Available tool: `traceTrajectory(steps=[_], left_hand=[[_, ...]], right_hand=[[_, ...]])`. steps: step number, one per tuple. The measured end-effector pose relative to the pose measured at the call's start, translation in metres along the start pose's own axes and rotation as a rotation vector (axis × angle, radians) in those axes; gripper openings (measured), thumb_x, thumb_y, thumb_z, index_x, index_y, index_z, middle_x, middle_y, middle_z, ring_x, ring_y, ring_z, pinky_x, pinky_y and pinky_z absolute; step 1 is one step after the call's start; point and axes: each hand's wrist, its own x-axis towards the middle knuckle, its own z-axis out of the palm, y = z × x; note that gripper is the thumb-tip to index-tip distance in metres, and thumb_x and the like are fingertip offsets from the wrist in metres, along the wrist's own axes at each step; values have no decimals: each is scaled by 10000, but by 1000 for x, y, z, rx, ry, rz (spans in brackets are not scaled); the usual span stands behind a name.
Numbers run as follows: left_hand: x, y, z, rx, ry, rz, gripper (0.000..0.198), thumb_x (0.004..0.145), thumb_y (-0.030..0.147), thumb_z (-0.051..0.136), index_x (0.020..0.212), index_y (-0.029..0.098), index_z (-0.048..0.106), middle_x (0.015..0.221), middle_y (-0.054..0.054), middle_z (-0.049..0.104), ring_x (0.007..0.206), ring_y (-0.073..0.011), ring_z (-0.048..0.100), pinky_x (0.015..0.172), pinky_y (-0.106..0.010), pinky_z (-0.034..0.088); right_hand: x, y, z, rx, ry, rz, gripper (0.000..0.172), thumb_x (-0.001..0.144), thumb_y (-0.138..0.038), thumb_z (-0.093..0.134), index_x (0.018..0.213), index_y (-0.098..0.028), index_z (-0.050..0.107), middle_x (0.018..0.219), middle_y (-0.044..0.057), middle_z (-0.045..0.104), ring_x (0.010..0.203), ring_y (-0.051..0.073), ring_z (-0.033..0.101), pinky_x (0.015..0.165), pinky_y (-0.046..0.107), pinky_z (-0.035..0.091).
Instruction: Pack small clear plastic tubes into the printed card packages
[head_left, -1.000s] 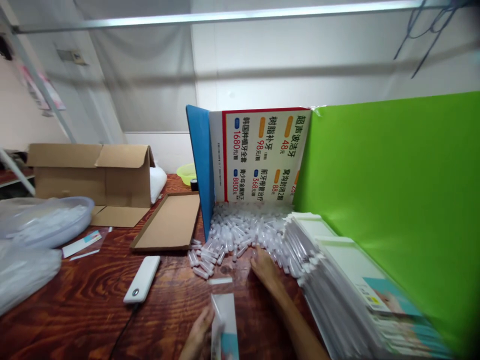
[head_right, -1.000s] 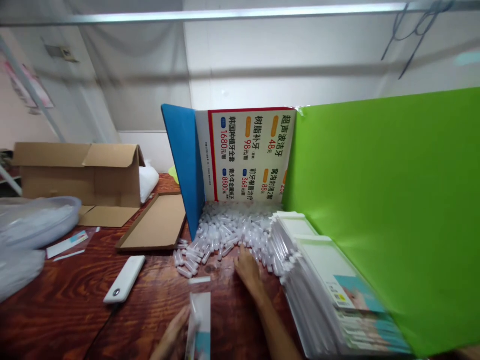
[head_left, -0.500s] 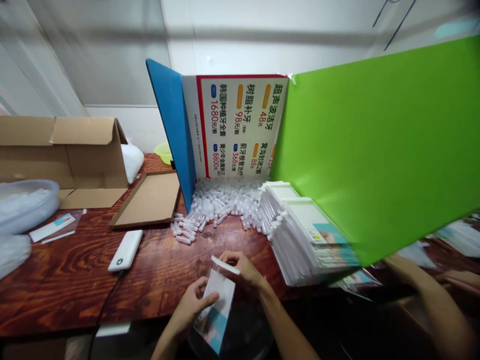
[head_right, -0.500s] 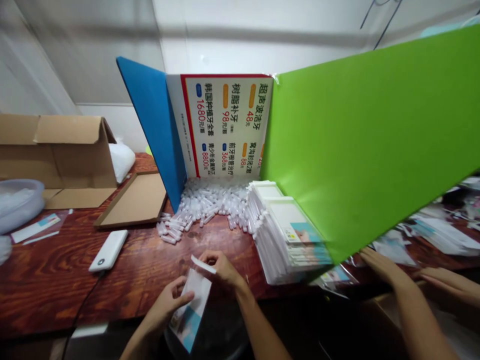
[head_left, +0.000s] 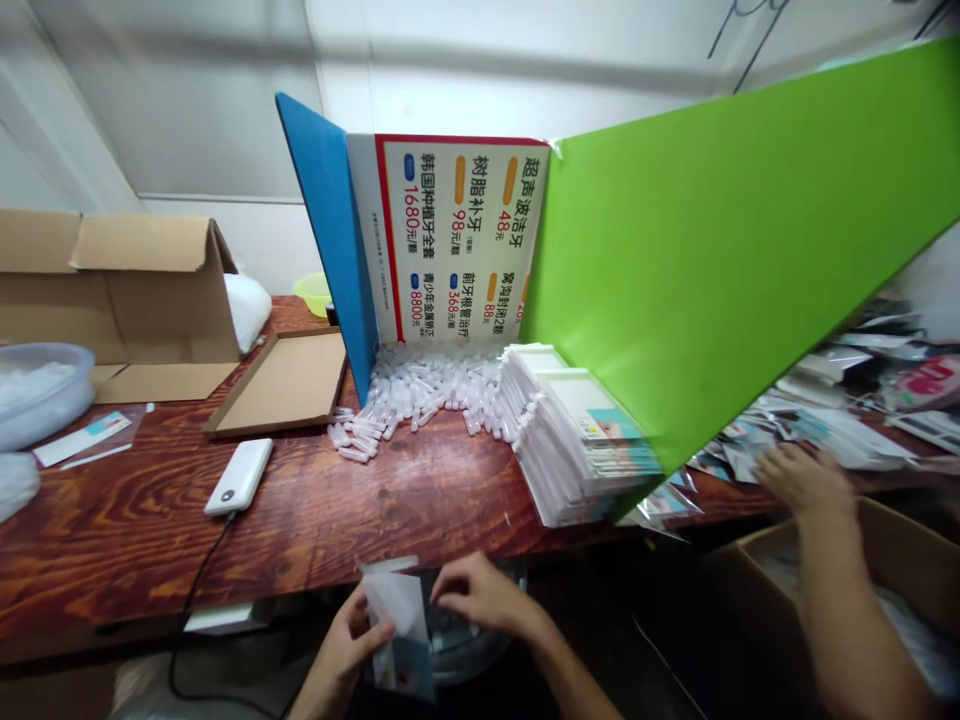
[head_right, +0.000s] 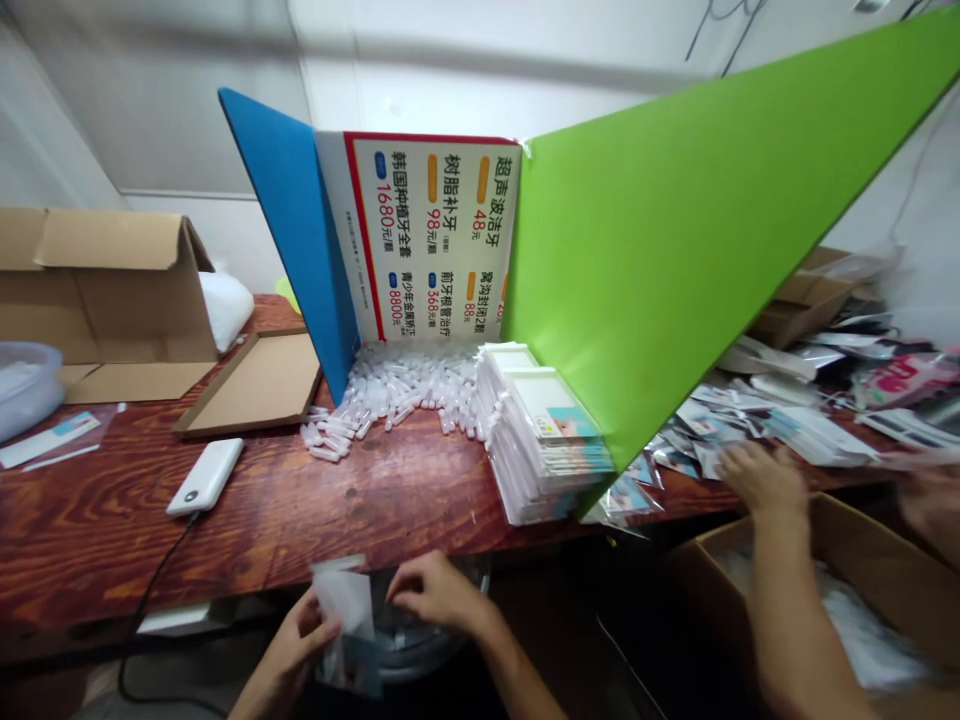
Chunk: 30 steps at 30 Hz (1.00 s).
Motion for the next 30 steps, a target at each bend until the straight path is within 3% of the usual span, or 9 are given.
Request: traceTrajectory(steps=[3,6,12,17,19,21,25,27,30], left_hand=[[-3,-2,-8,-57,109,-51,715,584,493,914,1184,192,667,1137,-120,764,1094,-339,701,917,-392,562],[-2,2,-9,-77,117,-21,713,590,493,913,1182,176,673,1115,-120,771,1094,-325,701,944,-383,549],[12,-3,-9,-27,148,59,737,538,483,934,1138,128,696,1054,-141,779,1050,-339,704,924,-377,530],[36,-19,-15,98,214,108,867,410,575,943,1097,114,683,1001,-163,786,974,-345,712,885,-374,532],[41,-18,-17,169,209,101,850,417,572,940,1081,114,672,1000,-168,787,953,-341,712,864,-374,540],[43,-13,-17,202,139,104,823,459,567,928,1095,116,663,1032,-173,785,969,-344,709,872,-381,544],[40,1,-18,239,-118,61,836,521,543,914,1204,142,647,1204,-179,743,1124,-369,673,1003,-419,510],[41,5,-20,264,-144,44,847,508,498,934,1234,166,651,1264,-168,717,1196,-381,636,1081,-446,461],[45,11,-22,318,-125,14,829,469,464,956,1202,182,691,1236,-149,721,1208,-402,608,1104,-485,433]], right_hand=[[4,8,33,-300,-117,120,256,727,-46,655,930,-117,793,970,181,789,974,344,742,869,409,558],[15,14,51,-517,-209,222,312,691,46,592,928,-27,782,1001,294,756,1028,420,726,879,480,563],[17,16,39,-635,-297,192,285,728,-135,715,997,-67,778,1026,268,761,1006,413,735,839,434,580],[4,9,26,-561,-330,180,235,764,-191,729,992,-156,777,1000,159,790,967,323,750,780,335,565],[1,-1,16,-447,-254,113,261,852,-253,676,1099,-199,739,1094,106,771,1038,259,717,849,298,536],[0,-13,2,-203,-76,17,240,932,-302,607,1135,-237,718,1111,55,753,1040,203,686,889,267,499],[2,-38,-33,176,265,-70,185,901,-353,677,1024,-257,777,907,24,713,811,172,634,753,265,463],[4,-46,-48,207,273,-101,174,858,-301,719,1008,-268,800,898,29,684,798,170,617,722,264,452],[6,-56,-63,200,142,-213,290,861,-150,624,1034,-295,807,1002,44,672,919,179,634,783,265,462]])
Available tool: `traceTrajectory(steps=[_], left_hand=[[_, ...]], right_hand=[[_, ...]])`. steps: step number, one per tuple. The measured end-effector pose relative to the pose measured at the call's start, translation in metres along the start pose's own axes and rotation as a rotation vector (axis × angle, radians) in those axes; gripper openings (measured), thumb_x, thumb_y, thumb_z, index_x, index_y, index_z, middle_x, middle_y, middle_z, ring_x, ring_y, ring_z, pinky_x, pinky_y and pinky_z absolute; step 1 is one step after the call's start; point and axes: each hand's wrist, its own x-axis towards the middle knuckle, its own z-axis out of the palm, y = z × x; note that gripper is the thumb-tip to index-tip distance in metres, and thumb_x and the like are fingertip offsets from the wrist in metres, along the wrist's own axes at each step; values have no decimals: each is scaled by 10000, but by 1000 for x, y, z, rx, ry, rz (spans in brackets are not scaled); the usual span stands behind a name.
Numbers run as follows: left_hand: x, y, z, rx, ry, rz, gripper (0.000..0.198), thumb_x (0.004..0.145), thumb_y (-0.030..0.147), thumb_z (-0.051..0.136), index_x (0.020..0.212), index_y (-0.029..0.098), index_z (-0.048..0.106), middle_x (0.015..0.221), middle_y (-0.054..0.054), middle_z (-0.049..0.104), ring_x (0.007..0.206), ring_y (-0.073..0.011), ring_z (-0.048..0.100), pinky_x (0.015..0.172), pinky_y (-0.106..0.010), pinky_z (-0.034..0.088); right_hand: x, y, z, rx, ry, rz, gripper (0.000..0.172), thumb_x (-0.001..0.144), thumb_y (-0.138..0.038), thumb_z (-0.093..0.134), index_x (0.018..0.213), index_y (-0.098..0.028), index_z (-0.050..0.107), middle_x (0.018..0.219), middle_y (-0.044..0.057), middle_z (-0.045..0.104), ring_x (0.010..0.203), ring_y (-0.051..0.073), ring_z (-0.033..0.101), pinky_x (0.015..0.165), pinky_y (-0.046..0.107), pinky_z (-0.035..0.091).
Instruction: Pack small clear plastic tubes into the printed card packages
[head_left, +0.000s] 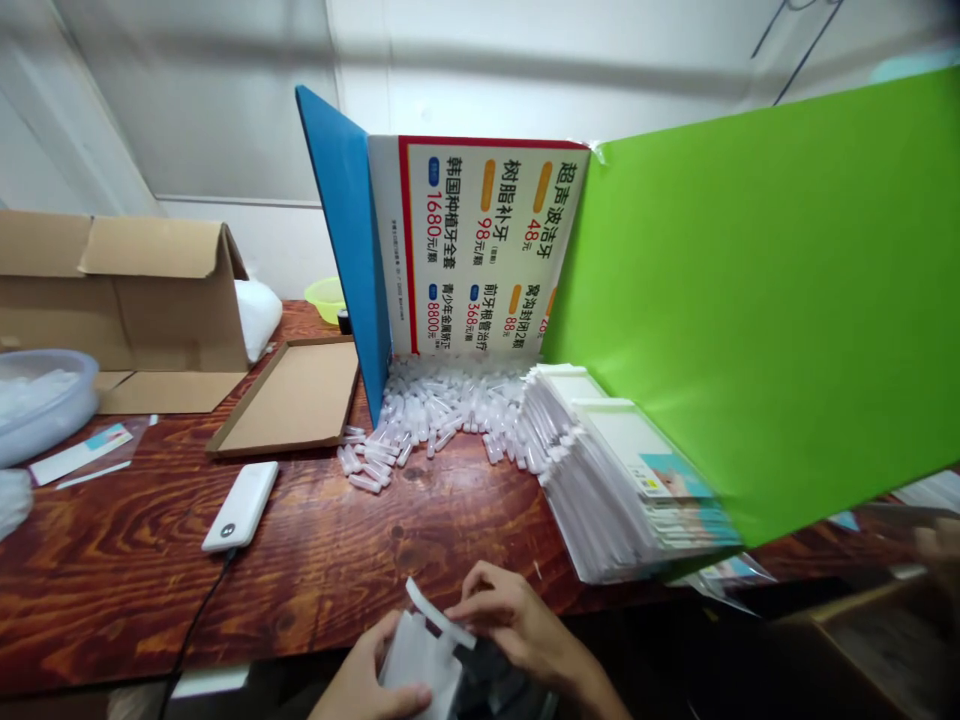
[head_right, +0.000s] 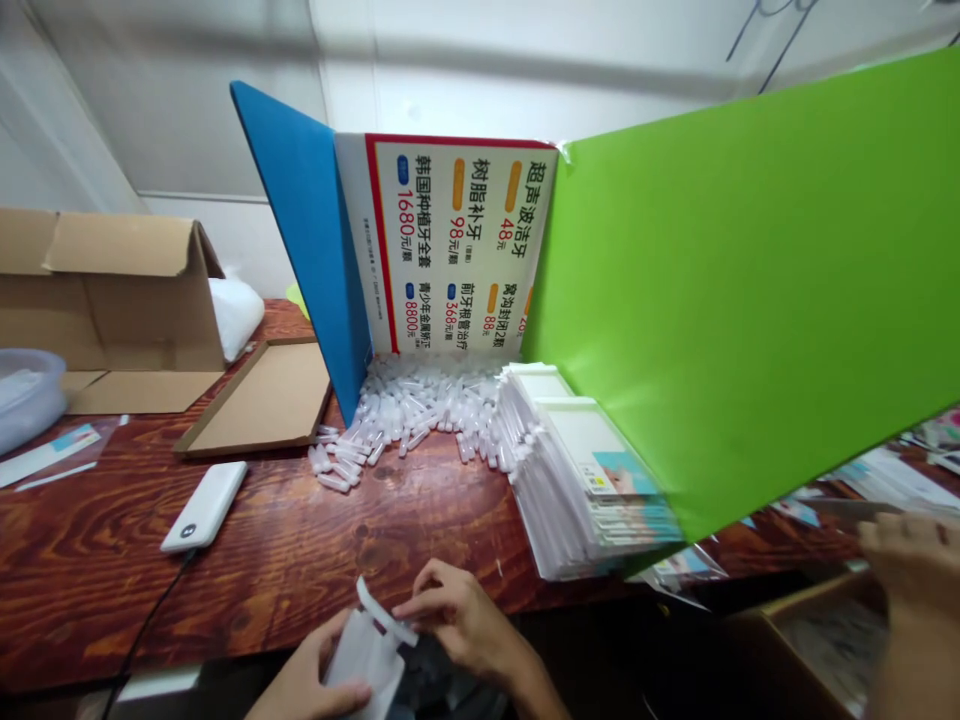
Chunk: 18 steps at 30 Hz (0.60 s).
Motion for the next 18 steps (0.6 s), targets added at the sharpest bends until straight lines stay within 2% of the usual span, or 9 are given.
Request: traceTrajectory(steps=[3,6,7,9,11,13,14,18], left_hand=[[3,11,0,28,-70,-35,806,460,494,956,1164,182,718,1175,-128,730,1147,-383,619,1053,-465,466],[3,27,3,-10,-164,-46,743,555,611,882,1131,165,734,1059,-106,742,1038,-327,641,982,-414,496],[3,31,4,-23,-163,-59,703,621,656,824,1114,162,742,1009,-98,743,998,-306,643,954,-395,502],[2,37,5,-30,-121,-105,640,746,709,689,1072,163,759,938,-82,740,922,-263,634,895,-349,501],[2,39,5,-10,-70,-135,627,797,726,618,1009,158,776,896,-66,735,840,-221,608,816,-295,480],[2,39,5,34,-53,-130,636,797,735,610,938,140,784,843,-53,724,769,-189,573,737,-260,445],[2,39,6,59,-50,-120,641,794,739,609,912,134,783,817,-48,716,752,-183,562,714,-254,431],[4,43,9,128,-35,-114,671,764,780,599,893,144,774,786,-44,711,777,-206,577,723,-264,434]], right_hand=[[5,-4,-2,65,-121,-12,362,864,-94,552,1074,-273,786,1010,39,703,942,181,654,827,279,467],[11,4,7,261,-31,184,174,843,-193,674,989,-212,768,815,10,718,747,163,659,685,254,462],[13,10,12,305,19,235,127,817,-238,729,929,-196,771,755,3,706,696,156,642,639,245,442],[17,23,22,319,69,233,154,760,-319,808,819,-177,790,713,6,691,665,146,609,606,239,406],[18,35,30,298,14,150,211,713,-382,852,791,-188,821,752,17,694,685,141,590,614,244,393],[18,41,34,281,-68,85,237,716,-422,848,825,-212,837,796,23,696,715,147,596,646,254,415],[17,41,34,268,-82,82,239,762,-433,810,872,-222,837,822,27,701,743,156,610,679,263,435],[10,31,27,218,-47,86,305,955,-337,541,1133,-259,776,1034,53,729,987,207,654,920,329,469]])
